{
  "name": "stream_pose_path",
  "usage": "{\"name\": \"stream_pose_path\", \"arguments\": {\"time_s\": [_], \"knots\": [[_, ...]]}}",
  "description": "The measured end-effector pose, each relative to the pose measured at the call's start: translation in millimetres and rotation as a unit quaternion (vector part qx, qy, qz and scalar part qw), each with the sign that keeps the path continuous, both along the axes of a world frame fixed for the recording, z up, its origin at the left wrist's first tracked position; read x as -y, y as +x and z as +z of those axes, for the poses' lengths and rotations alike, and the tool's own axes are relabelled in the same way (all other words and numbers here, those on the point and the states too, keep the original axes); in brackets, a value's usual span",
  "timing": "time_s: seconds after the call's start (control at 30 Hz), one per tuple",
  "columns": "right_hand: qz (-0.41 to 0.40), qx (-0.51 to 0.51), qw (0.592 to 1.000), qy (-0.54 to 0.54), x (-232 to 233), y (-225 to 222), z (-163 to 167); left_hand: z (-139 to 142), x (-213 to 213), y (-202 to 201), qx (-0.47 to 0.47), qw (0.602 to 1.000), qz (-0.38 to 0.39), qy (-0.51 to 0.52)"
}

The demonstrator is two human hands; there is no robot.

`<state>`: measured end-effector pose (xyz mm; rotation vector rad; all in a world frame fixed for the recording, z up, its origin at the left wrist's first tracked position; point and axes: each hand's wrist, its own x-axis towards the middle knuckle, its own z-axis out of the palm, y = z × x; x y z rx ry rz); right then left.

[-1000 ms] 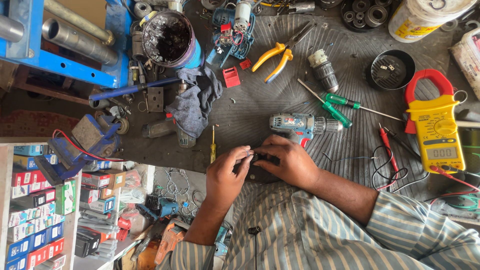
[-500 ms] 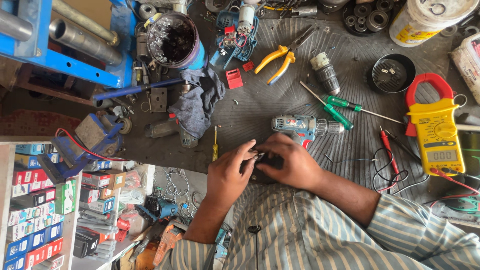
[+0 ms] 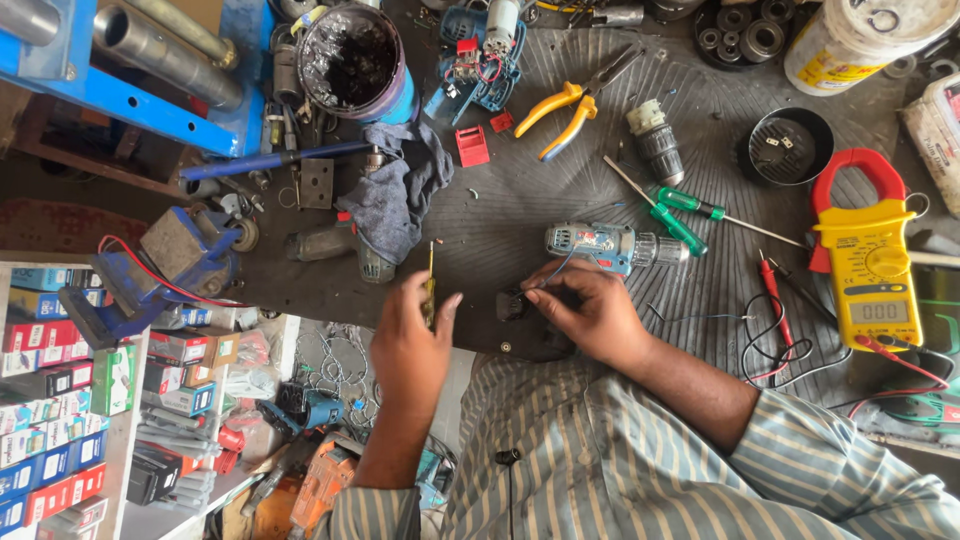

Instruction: The person strips wire ends with pliers, twists the strands, and uses a screwdriver to attach wires to a small black component. They then connect multimeter probes to the component and a drill motor, adjusting connections and testing continuity throughout the process.

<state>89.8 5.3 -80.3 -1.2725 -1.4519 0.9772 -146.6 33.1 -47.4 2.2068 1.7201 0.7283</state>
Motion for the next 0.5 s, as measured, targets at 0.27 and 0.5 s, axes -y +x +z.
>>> {"name": "stream_pose_path", "arguments": {"time_s": [0.27,0.5], "knots": [[0.026,-0.103,0.988,-0.113,2,-2,-7,-28,1,-16,-0.093,0.992,0.080,-0.039],[0.027,-0.140,0.981,-0.130,5,1,-15,-9,9,-18,0.263,0.960,-0.004,-0.093]]}}
